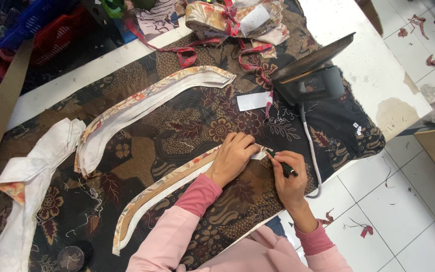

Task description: The person aligns a white fabric strip along a curved pattern on a dark patterned cloth, marks the edge with a pen, and irons the fabric with a steam iron. They repeat the alignment, marking, and ironing steps on the same strip.

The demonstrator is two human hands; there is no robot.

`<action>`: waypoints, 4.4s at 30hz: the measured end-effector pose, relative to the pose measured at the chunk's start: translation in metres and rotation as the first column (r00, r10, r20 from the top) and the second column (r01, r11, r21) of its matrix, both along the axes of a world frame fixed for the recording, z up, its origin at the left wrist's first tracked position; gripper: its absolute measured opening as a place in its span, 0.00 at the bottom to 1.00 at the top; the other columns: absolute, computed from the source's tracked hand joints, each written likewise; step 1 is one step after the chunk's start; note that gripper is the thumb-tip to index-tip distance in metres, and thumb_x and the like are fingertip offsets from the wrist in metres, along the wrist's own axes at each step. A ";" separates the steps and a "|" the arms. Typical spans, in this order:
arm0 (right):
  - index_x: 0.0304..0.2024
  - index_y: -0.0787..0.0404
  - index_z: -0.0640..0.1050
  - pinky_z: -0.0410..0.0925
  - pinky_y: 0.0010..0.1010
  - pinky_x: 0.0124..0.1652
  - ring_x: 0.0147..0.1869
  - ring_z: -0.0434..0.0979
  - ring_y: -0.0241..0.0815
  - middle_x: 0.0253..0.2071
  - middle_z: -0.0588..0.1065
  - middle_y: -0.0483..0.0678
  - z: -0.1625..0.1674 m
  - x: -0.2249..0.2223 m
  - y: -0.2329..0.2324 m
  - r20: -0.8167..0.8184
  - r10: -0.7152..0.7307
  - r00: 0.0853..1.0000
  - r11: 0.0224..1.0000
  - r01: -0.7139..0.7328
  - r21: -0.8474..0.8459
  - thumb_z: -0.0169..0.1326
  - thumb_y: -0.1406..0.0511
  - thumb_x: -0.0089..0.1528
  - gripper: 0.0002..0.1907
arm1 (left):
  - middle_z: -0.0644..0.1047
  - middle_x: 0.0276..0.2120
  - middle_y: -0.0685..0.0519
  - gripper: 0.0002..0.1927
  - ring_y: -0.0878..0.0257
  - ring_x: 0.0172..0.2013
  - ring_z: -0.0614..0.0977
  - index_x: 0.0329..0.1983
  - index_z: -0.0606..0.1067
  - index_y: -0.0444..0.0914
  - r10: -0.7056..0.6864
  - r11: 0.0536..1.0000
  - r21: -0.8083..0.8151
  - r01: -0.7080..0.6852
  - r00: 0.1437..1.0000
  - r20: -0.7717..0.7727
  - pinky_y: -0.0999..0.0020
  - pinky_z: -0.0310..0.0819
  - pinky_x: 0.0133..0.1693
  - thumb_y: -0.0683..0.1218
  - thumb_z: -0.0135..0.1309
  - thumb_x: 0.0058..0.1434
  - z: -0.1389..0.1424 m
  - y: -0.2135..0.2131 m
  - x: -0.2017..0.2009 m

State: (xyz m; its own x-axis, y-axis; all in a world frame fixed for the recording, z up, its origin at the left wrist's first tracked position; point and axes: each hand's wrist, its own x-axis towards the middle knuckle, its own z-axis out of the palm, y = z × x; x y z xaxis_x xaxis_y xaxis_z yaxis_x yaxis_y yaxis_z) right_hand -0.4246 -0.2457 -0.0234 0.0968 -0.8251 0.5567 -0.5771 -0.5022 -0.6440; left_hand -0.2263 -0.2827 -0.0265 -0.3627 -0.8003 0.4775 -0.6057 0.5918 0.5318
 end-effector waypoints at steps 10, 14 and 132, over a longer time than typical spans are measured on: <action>0.44 0.66 0.75 0.73 0.33 0.47 0.49 0.80 0.48 0.47 0.76 0.55 -0.002 0.007 0.000 -0.047 0.021 0.999 1.000 -0.020 0.021 0.61 0.79 0.60 0.13 | 0.75 0.41 0.53 0.09 0.56 0.46 0.76 0.42 0.79 0.38 -0.011 1.000 0.022 0.012 0.999 -0.044 0.61 0.66 0.52 0.39 0.53 0.59 -0.001 -0.001 0.001; 0.44 0.66 0.75 0.73 0.32 0.46 0.48 0.80 0.48 0.47 0.76 0.55 -0.006 0.006 -0.001 -0.061 0.028 0.998 0.999 -0.027 0.030 0.61 0.80 0.59 0.13 | 0.75 0.40 0.53 0.08 0.56 0.45 0.76 0.41 0.79 0.38 -0.010 1.000 0.025 0.011 0.999 -0.045 0.61 0.66 0.51 0.39 0.53 0.60 -0.004 -0.003 0.001; 0.41 0.66 0.73 0.73 0.31 0.44 0.45 0.80 0.46 0.45 0.75 0.55 0.008 0.013 -0.008 -0.061 0.114 0.992 0.991 -0.110 0.077 0.58 0.79 0.60 0.11 | 0.74 0.39 0.59 0.08 0.62 0.46 0.76 0.38 0.83 0.45 0.034 0.985 0.172 -0.016 0.995 -0.099 0.59 0.59 0.53 0.42 0.60 0.56 -0.006 -0.007 0.002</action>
